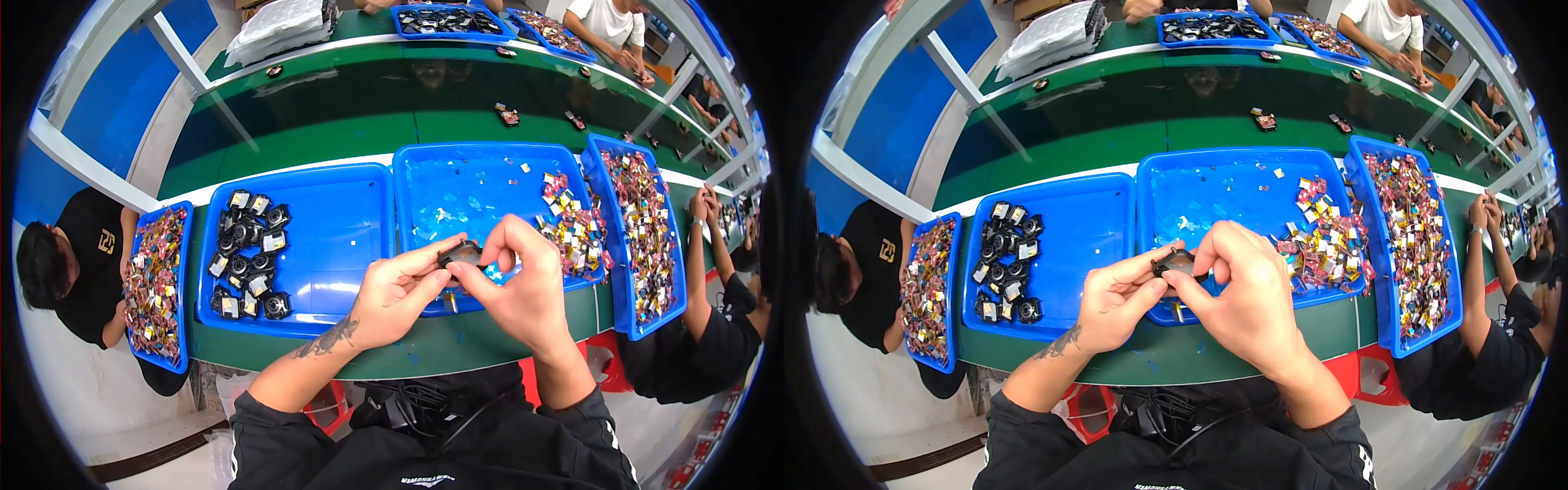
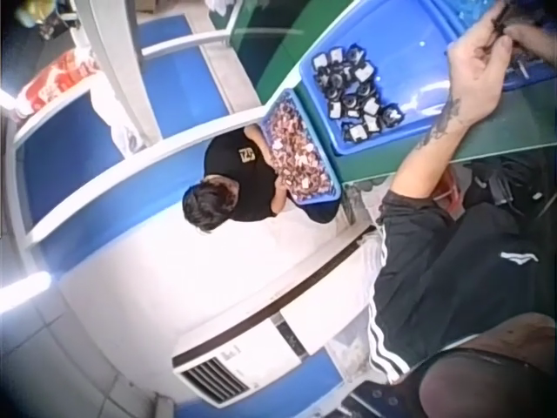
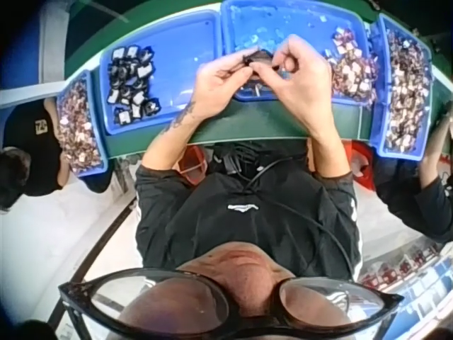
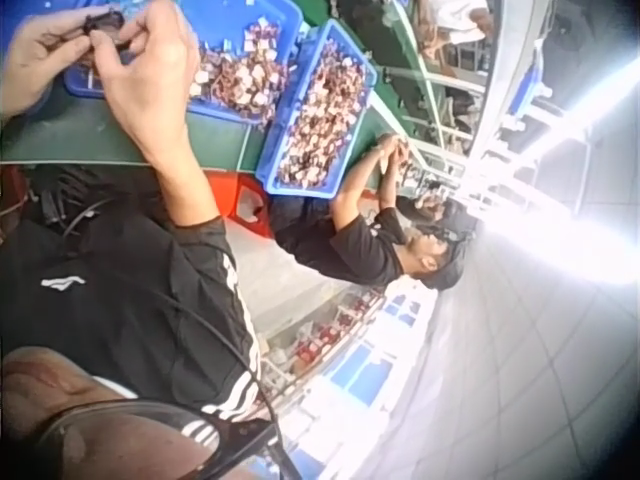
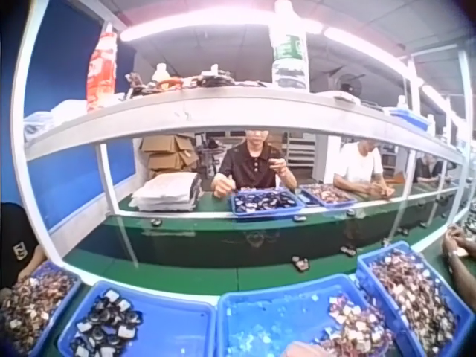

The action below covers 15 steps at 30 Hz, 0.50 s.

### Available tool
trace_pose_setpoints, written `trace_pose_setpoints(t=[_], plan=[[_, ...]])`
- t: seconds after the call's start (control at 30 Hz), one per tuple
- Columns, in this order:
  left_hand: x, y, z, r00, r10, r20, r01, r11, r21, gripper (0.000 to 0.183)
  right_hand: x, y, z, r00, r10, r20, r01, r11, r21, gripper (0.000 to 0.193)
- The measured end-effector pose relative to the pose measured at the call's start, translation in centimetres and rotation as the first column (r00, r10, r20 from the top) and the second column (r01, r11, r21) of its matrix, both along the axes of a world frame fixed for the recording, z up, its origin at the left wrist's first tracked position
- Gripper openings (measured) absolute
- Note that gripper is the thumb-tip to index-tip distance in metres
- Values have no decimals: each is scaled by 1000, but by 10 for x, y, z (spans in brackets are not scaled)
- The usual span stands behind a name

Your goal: Manually assemble small electronic components (possibly watch frames) by snapping parts together at a factory workbench.

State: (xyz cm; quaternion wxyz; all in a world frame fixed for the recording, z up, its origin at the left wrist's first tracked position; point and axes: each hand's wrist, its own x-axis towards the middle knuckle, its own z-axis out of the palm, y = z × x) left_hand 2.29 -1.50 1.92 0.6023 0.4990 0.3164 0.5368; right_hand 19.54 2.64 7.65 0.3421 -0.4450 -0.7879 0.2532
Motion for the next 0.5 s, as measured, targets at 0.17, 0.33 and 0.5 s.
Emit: trace_pose_setpoints(t=[0.17, 0.33, 0.5], plan=[[3, 5, -3, 999, 43, 23, -41, 997, -68, 45, 1, 8, -22, 980, 28, -195, -39, 998, -56, 28], [7, 4, 8, 980, 177, 88, -168, 980, -102, 50, 10, -17, -26, 921, -38, -389, -99, 940, -325, 29], [0, 4, 8, 953, 235, -192, -190, 955, 228, 42, 12, -20, -33, 798, -97, -595, -242, 852, -464, 22]])
